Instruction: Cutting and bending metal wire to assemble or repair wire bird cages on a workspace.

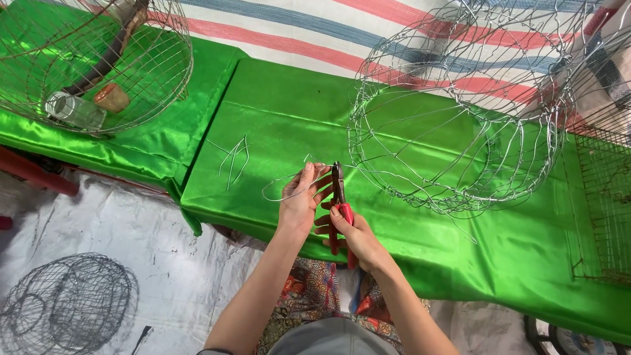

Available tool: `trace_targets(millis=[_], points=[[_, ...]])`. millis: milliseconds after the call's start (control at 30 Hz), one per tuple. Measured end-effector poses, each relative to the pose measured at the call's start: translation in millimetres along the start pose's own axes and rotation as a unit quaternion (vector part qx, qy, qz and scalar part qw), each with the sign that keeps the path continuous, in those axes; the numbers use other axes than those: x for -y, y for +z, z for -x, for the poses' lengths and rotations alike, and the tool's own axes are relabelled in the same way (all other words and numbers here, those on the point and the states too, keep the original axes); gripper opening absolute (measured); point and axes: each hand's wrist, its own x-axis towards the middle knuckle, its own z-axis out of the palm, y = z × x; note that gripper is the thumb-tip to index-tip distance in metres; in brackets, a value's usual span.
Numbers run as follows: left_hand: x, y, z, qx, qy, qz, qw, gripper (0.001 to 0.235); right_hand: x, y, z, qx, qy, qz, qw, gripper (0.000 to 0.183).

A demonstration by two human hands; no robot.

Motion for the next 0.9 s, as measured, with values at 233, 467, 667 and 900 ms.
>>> trace_targets(millis=[233,467,667,900], points=[[-9.2,1.4,3.9,-0.003,0.001,0.007,1.000,0.028,8.4,3.3,4.9,-0.008,-0.017,0.060,0.998,0.041],[-17.1,1.1,8.5,0.018,0.002,-0.003,1.000,0.028,-2.7,8.1,10.5,-0.004,-0.034,0.078,0.996,0.051],[-25.4,0.5,13.2,0.043,-0.011,0.000,0.999,0.029,-0.7,17.4,21.2,-0.003,-0.046,0.019,0.999,0.045],[-32.7,-0.1,18.2,0.036,-0.027,0.001,0.999,0.029,-10.1,9.9,14.2,0.008,-0.041,0.083,0.996,0.046]])
